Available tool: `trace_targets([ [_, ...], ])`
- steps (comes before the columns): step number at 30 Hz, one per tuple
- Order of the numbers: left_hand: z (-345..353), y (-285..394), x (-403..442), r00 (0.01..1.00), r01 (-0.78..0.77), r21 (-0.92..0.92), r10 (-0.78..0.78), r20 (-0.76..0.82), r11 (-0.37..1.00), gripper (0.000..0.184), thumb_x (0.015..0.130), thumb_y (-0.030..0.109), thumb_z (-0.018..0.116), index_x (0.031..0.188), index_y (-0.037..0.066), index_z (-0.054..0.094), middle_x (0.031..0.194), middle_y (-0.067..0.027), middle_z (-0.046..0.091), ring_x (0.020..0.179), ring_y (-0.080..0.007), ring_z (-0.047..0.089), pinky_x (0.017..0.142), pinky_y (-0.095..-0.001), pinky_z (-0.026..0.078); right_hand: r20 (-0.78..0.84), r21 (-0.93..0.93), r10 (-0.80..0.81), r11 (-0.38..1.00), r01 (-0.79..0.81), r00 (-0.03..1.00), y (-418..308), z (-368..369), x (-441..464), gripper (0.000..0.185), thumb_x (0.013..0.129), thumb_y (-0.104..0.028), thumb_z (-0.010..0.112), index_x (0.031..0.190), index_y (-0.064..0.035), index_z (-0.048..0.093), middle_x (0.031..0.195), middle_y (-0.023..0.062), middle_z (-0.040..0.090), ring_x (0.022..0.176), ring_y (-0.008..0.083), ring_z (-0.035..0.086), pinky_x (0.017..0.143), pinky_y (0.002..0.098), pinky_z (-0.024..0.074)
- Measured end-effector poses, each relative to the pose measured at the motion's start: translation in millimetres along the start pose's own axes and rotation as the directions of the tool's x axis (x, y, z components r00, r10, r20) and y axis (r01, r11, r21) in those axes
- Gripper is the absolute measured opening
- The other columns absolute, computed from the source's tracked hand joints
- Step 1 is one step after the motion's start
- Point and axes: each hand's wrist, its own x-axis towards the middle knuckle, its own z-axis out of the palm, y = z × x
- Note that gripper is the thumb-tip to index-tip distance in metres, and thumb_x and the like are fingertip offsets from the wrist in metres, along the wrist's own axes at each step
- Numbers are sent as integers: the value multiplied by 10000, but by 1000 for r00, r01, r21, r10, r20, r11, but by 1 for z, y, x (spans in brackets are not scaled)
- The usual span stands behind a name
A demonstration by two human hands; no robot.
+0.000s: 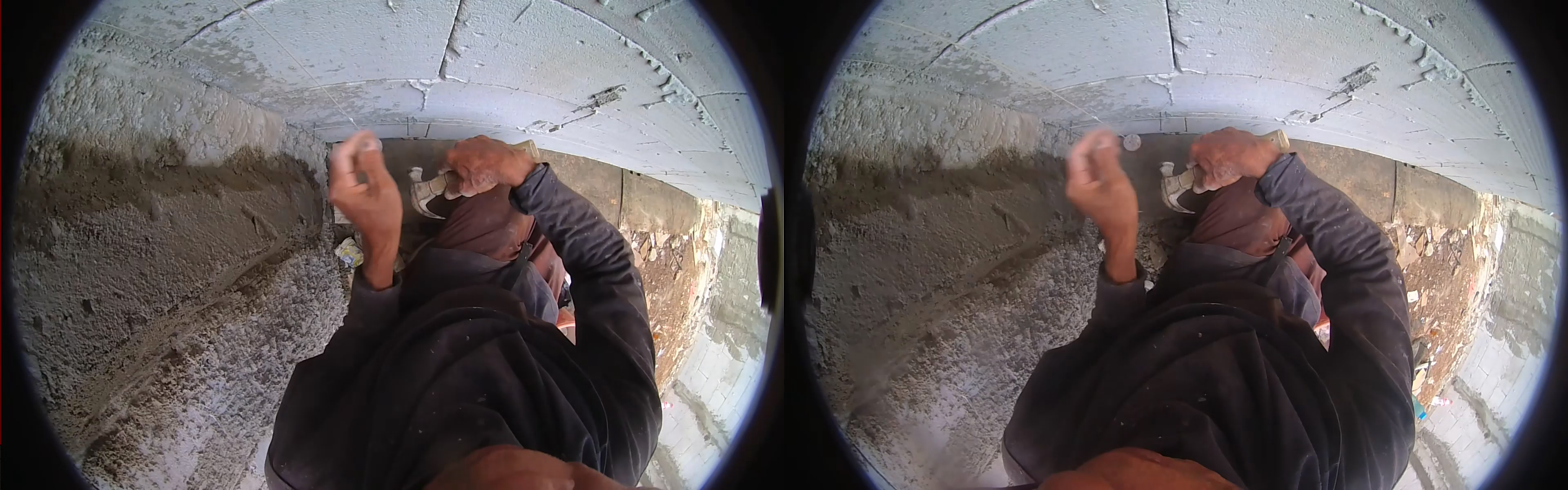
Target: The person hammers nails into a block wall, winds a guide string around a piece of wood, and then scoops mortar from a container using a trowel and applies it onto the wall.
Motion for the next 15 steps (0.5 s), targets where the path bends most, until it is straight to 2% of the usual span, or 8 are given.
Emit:
trace_targets([
  [2, -6, 12, 23, 965, -162, -21, 154, -212, 986, 451, 1081, 276, 585, 1363, -76, 596, 1337, -266, 639, 1255, -357, 641, 1056, -438, 503, -42, 38, -50, 998, 51, 998, 7, -4, 11, 384, 824, -403, 783, 1081, -119, 773, 904, 175, 746, 927, 415, 724, 789, 508, 574],
  [3, -10, 18, 35, 965, -163, -18, 156, -213, 986, 451, 1081, 276, 585, 1363, -76, 596, 1337, -266, 639, 1255, -357, 641, 1056, -438, 503, -16, -26, 75, 997, -75, 997, 6, -14, 24, 397, 815, -410, 793, 1079, -115, 771, 899, 180, 745, 935, 412, 724, 802, 508, 571],
  [4, -13, 24, 47, 954, -222, 35, 224, -197, 974, 550, 1098, 342, 534, 1436, -92, 517, 1452, -299, 517, 1363, -382, 534, 1115, -461, 450, 3, -92, 200, 976, -199, 980, 5, -19, 30, 410, 806, -417, 802, 1077, -112, 769, 895, 186, 743, 944, 409, 723, 814, 508, 569],
  [6, -13, 34, 61, 939, -280, 89, 292, -180, 956, 650, 1115, 408, 483, 1509, -107, 438, 1567, -331, 395, 1472, -406, 427, 1173, -484, 396, 17, -53, 147, 988, -146, 989, 9, -12, 34, 408, 804, -416, 803, 1072, -110, 767, 900, 184, 743, 942, 408, 723, 812, 510, 568],
  [8, -12, 40, 68, 979, -184, 76, 190, -81, 980, 827, 1117, 579, 292, 1570, -111, 353, 1656, -333, 225, 1568, -406, 244, 1225, -501, 309, 35, -2, 100, 995, -100, 994, 6, -6, 31, 407, 802, -415, 803, 1067, -108, 766, 905, 183, 743, 939, 407, 723, 809, 511, 567],
  [11, -3, 36, 78, 983, -168, 41, 171, -70, 985, 957, 1083, 678, 143, 1575, -120, 336, 1682, -326, 171, 1583, -406, 197, 1231, -502, 289, 100, -59, 32, 998, -27, 994, -13, -9, 17, 377, 811, -394, 790, 1037, -94, 766, 902, 178, 741, 930, 413, 717, 794, 514, 562],
  [13, 1, 33, 82, 985, -160, 19, 161, -57, 987, 978, 1075, 691, 119, 1575, -122, 334, 1670, -320, 197, 1579, -405, 207, 1228, -499, 293, 0, -9, -20, 1000, 20, 1000, 3, 0, 21, 373, 805, -395, 794, 1010, -85, 769, 882, 182, 742, 907, 415, 721, 776, 516, 564],
  [15, 4, 34, 84, 987, -153, -1, 153, -53, 988, 999, 1067, 703, 95, 1576, -123, 333, 1657, -315, 224, 1575, -404, 218, 1224, -497, 297, 19, -123, 203, 972, -199, 979, 6, -7, 36, 372, 800, -404, 799, 988, -84, 771, 850, 185, 741, 879, 420, 724, 759, 518, 566],
])
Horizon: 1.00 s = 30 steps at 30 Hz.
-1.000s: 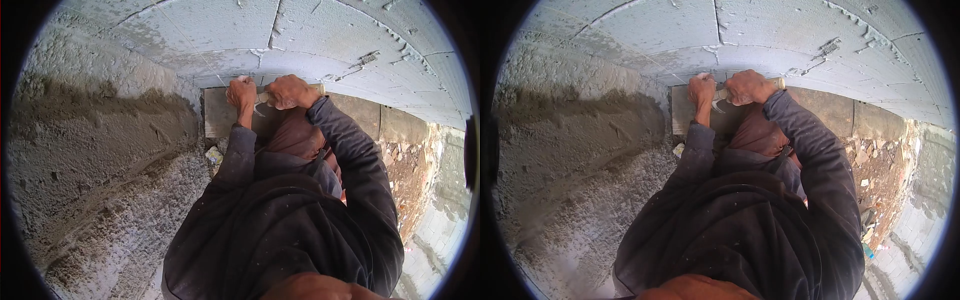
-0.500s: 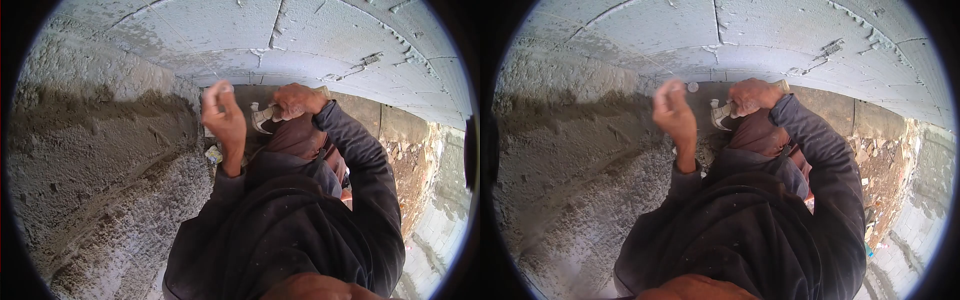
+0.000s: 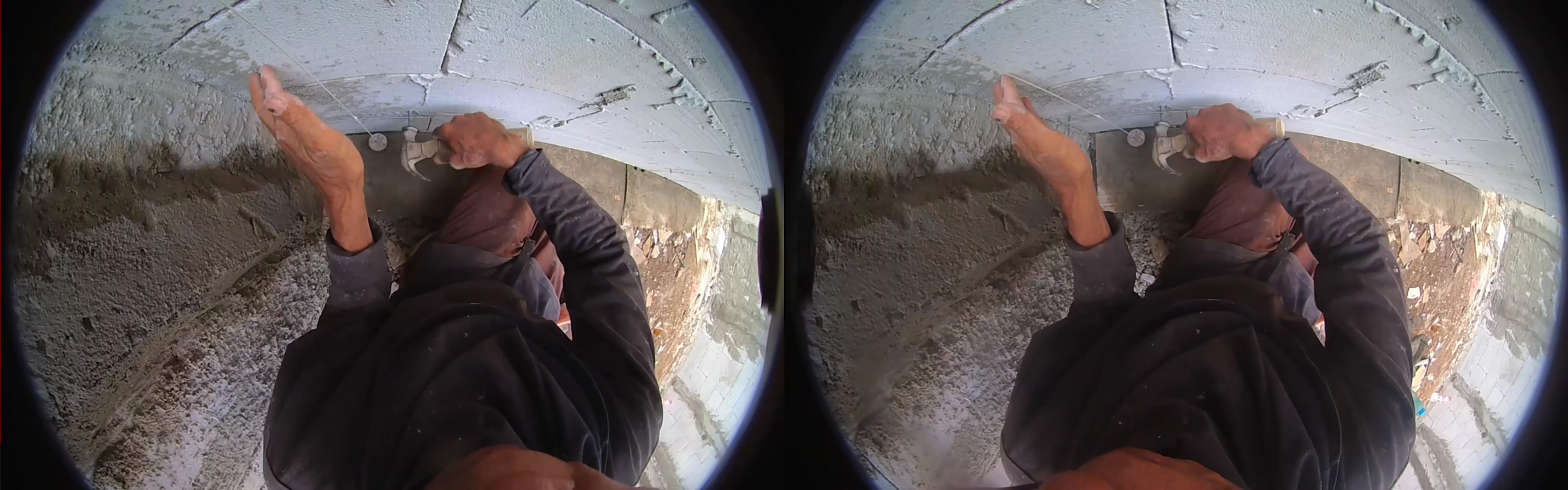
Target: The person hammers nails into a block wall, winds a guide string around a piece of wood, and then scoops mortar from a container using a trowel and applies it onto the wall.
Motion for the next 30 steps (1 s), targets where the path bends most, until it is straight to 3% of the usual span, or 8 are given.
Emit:
trace_targets([
  [7, 11, 6, 3, 998, 43, -28, -44, -49, 999, 1048, 1052, 737, 96, 1554, -149, 345, 1580, -302, 312, 1522, -410, 294, 1237, -499, 273, -113, 162, -292, 938, 307, 950, 10, 6, -12, 349, 819, -395, 788, 939, -67, 776, 836, 186, 742, 868, 413, 734, 739, 507, 572],
  [11, 7, 6, 3, 997, 78, 26, -77, -31, 997, 1060, 1041, 755, 101, 1568, -141, 308, 1643, -315, 271, 1561, -381, 266, 1300, -473, 220, 21, -95, 8, 995, -6, 1000, 2, -8, 3, 359, 812, -416, 789, 923, -75, 767, 811, 180, 729, 849, 426, 724, 731, 502, 568],
  [14, 4, 7, 4, 997, 83, 40, -82, -12, 996, 1042, 1049, 743, 109, 1568, -135, 319, 1648, -320, 278, 1554, -387, 285, 1298, -470, 219, -26, 58, -120, 991, 122, 992, 13, 12, -6, 359, 820, -413, 783, 899, -64, 759, 798, 180, 722, 842, 435, 720, 721, 498, 568],
  [16, 8, 11, 4, 996, 85, 72, -84, -19, 994, 1029, 1056, 732, 114, 1563, -136, 330, 1652, -320, 279, 1552, -390, 291, 1295, -471, 220, -261, 208, -286, 916, 343, 922, 24, 23, -12, 352, 821, -400, 785, 875, -55, 745, 795, 187, 718, 848, 434, 717, 731, 502, 567],
  [17, 10, 12, 3, 997, 80, 101, -77, -30, 992, 1015, 1063, 721, 119, 1559, -136, 341, 1655, -319, 281, 1550, -393, 296, 1293, -472, 222, -260, 212, -283, 916, 340, 923, 20, 17, -11, 352, 821, -400, 785, 875, -55, 745, 795, 187, 718, 848, 434, 717, 731, 502, 567],
  [19, 9, 9, 3, 999, 51, 125, -50, -16, 991, 986, 1076, 697, 132, 1555, -137, 347, 1660, -313, 277, 1553, -390, 291, 1290, -473, 224, -117, -67, -61, 996, 54, 991, 9, -4, -3, 349, 818, -386, 792, 846, -44, 730, 784, 190, 711, 859, 428, 715, 747, 506, 564],
  [25, 8, 3, 1, 1000, 24, 117, -25, 10, 993, 876, 1117, 612, 194, 1557, -131, 345, 1655, -286, 302, 1548, -363, 300, 1276, -470, 228, 8, 128, -150, 981, 148, 989, 12, 5, -10, 326, 825, -341, 776, 805, -21, 715, 778, 196, 713, 839, 431, 721, 720, 508, 564],
  [30, 7, 5, 3, 1000, 10, 167, -13, 22, 986, 892, 1109, 635, 197, 1562, -120, 345, 1635, -265, 340, 1538, -346, 317, 1268, -465, 233, -62, 30, -35, 999, 37, 997, 9, 11, -1, 315, 831, -328, 766, 819, -17, 719, 780, 207, 714, 819, 429, 723, 702, 509, 563],
])
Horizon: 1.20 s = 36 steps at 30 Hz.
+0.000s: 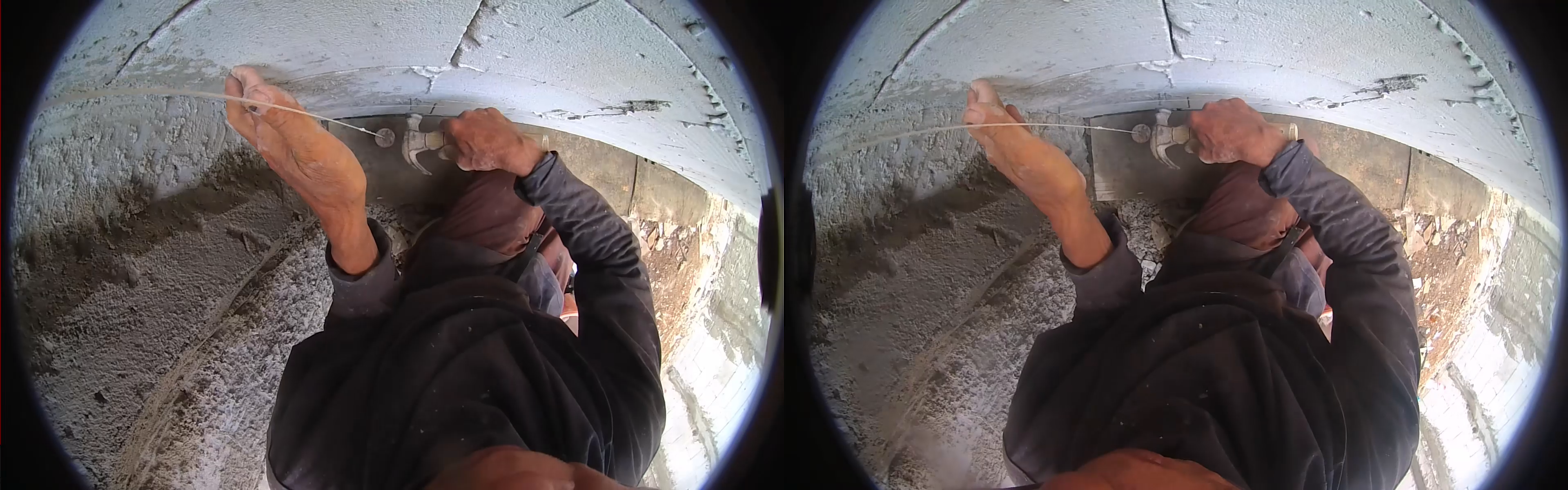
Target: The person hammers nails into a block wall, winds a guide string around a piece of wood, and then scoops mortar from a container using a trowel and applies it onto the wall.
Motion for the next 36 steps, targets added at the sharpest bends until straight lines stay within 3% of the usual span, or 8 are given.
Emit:
trace_targets([
  [5, 0, 6, 0, 997, 75, -54, -75, -4, 996, 932, 1090, 677, 210, 1570, -110, 344, 1652, -258, 321, 1542, -339, 314, 1267, -452, 241, 2, 120, -101, 988, 100, 995, -2, -5, -6, 285, 849, -316, 751, 843, -31, 747, 782, 217, 717, 780, 436, 722, 672, 504, 564],
  [8, 0, 7, 0, 997, 71, -32, -71, -13, 997, 940, 1086, 686, 209, 1569, -107, 355, 1658, -262, 310, 1544, -339, 315, 1269, -443, 244, -62, -43, 47, 998, -49, 997, -8, -13, -2, 270, 856, -323, 756, 874, -54, 766, 799, 193, 731, 796, 422, 728, 688, 496, 571],
  [10, -2, 6, 0, 997, 78, -27, -78, -11, 997, 947, 1083, 692, 202, 1566, -106, 363, 1659, -264, 308, 1547, -342, 312, 1270, -443, 246, 200, 109, 14, 993, -37, 980, -11, -20, -5, 436, 869, -365, 769, 1184, -75, 690, 849, 192, 720, 869, 423, 710, 763, 529, 552],
  [17, -4, 0, 2, 997, 79, -89, -80, -13, 993, 1003, 1063, 730, 163, 1555, -119, 370, 1662, -287, 290, 1562, -361, 284, 1280, -454, 235, 104, -18, 138, 990, -137, 985, -23, -13, -5, 369, 884, -358, 762, 1072, -48, 698, 866, 187, 724, 869, 419, 712, 762, 514, 557],
  [19, -3, 2, 1, 994, 100, -116, -104, -24, 988, 1022, 1055, 745, 167, 1554, -124, 365, 1662, -291, 288, 1565, -364, 279, 1282, -458, 227, 2, 59, -54, 997, 54, 999, -23, -17, -14, 275, 873, -336, 762, 924, -66, 771, 820, 194, 740, 838, 420, 738, 743, 508, 581],
  [22, 0, 3, 1, 992, 118, -166, -125, -35, 979, 1051, 1040, 769, 172, 1557, -129, 351, 1661, -295, 285, 1569, -371, 270, 1285, -470, 216, 120, 20, 47, 999, -50, 992, -21, -13, -3, 266, 873, -324, 763, 921, -62, 767, 821, 209, 738, 843, 419, 740, 738, 501, 583],
  [25, -2, 5, 2, 989, 138, -167, -145, -30, 976, 1067, 1031, 782, 170, 1563, -128, 336, 1661, -296, 282, 1571, -374, 263, 1286, -483, 214, -2, -15, 113, 993, -113, 994, -20, -7, 1, 265, 868, -311, 766, 879, -46, 763, 814, 209, 738, 842, 421, 740, 737, 493, 585],
  [36, 2, 12, 1, 987, 161, -71, -161, 7, 984, 1105, 1014, 802, 124, 1578, -135, 282, 1684, -277, 224, 1581, -360, 240, 1285, -483, 238, 77, -11, 0, 1000, 0, 997, -16, -9, -3, 301, 908, -367, 735, 943, -71, 694, 758, 160, 692, 804, 394, 702, 693, 512, 521],
])
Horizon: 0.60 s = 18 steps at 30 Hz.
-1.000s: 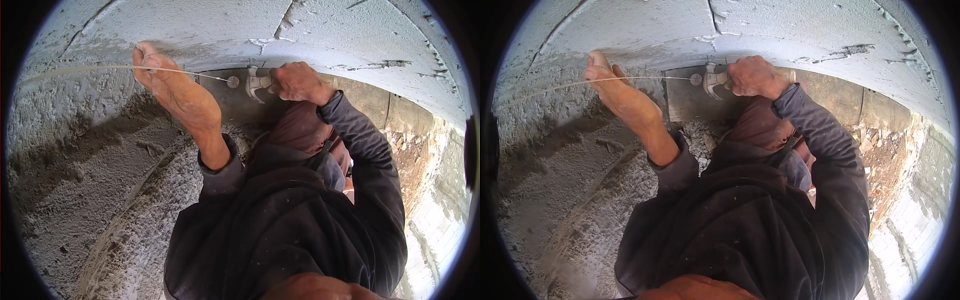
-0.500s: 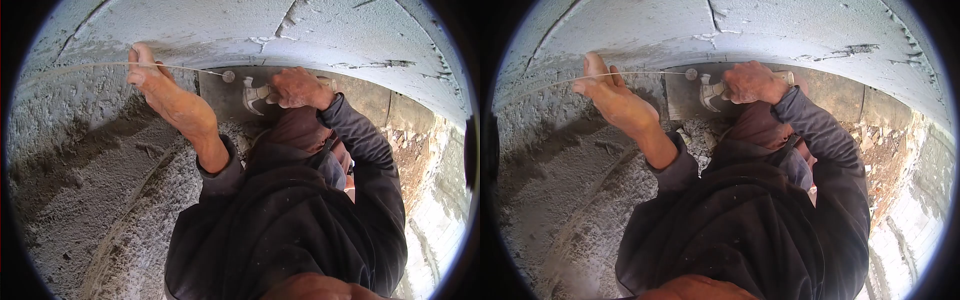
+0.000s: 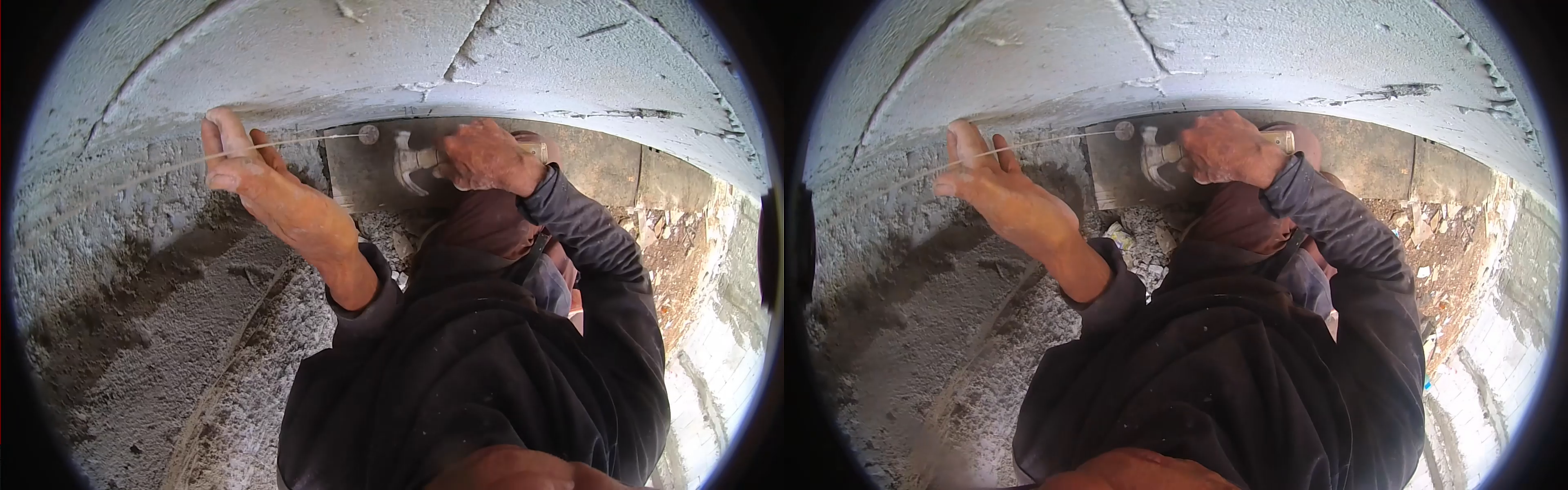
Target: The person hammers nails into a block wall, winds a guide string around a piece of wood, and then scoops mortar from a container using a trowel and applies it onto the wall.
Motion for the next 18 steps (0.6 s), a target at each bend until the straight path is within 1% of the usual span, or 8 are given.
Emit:
trace_targets([
  [2, 3, 2, 1, 1000, 11, -22, -11, -29, 1000, 1108, 1012, 805, 140, 1571, -140, 290, 1680, -278, 232, 1580, -359, 241, 1280, -490, 250, 34, -2, -25, 1000, 25, 999, 3, 0, -1, 301, 904, -369, 734, 938, -73, 694, 763, 161, 695, 798, 395, 702, 682, 511, 519],
  [5, 3, 2, 2, 1000, -2, -29, 1, -29, 1000, 1086, 1023, 790, 166, 1563, -142, 301, 1679, -278, 236, 1576, -358, 251, 1274, -496, 265, -27, -46, -1, 999, -1, 1000, 8, 8, 2, 320, 903, -385, 735, 961, -74, 690, 774, 171, 702, 790, 399, 703, 667, 513, 519],
  [9, 0, -3, 1, 1000, 6, -31, -7, -29, 1000, 1041, 1045, 755, 183, 1559, -142, 308, 1676, -276, 243, 1570, -360, 265, 1267, -500, 280, -8, -10, -9, 1000, 8, 1000, 5, 2, 1, 351, 914, -372, 725, 1101, -82, 662, 771, 176, 704, 789, 403, 703, 659, 517, 519],
  [11, 0, -7, 3, 999, -23, 20, 23, -43, 1000, 978, 1051, 727, 41, 1569, 3, 446, 1597, -251, 308, 1483, -346, 371, 1237, -489, 326, 23, 28, -26, 999, 25, 999, 2, 2, 0, 370, 921, -365, 719, 1152, -85, 647, 764, 176, 702, 791, 404, 703, 657, 518, 516],
  [13, 0, -6, 3, 999, -23, 30, 24, -39, 999, 971, 1055, 719, 38, 1569, 3, 447, 1601, -248, 302, 1486, -347, 370, 1238, -494, 328, -87, 5, 54, 999, -53, 995, 5, 8, 3, 368, 929, -363, 710, 1163, -84, 653, 751, 172, 697, 808, 397, 709, 672, 511, 526],
  [15, 1, -4, 2, 999, -25, 35, 27, -42, 999, 964, 1058, 711, 36, 1568, 4, 448, 1605, -244, 295, 1488, -349, 368, 1239, -499, 329, -78, 3, 11, 1000, -11, 997, 8, 10, 3, 360, 931, -367, 711, 1142, -80, 664, 752, 167, 698, 813, 399, 710, 677, 506, 529],
  [17, 1, -1, 2, 999, -34, -26, 34, -34, 999, 1000, 1056, 736, 197, 1555, -120, 335, 1667, -271, 264, 1559, -354, 295, 1257, -517, 305, -80, 6, -31, 999, 32, 996, 8, 9, 4, 353, 932, -370, 712, 1122, -75, 676, 752, 161, 699, 817, 402, 710, 682, 501, 532],
  [18, 0, -1, 2, 999, -38, -26, 37, -33, 999, 1000, 1056, 736, 197, 1555, -120, 335, 1667, -271, 264, 1559, -354, 295, 1257, -517, 305, -42, -7, -37, 999, 37, 998, 6, 4, 3, 342, 932, -371, 713, 1095, -72, 685, 750, 156, 698, 816, 401, 709, 685, 498, 533],
])
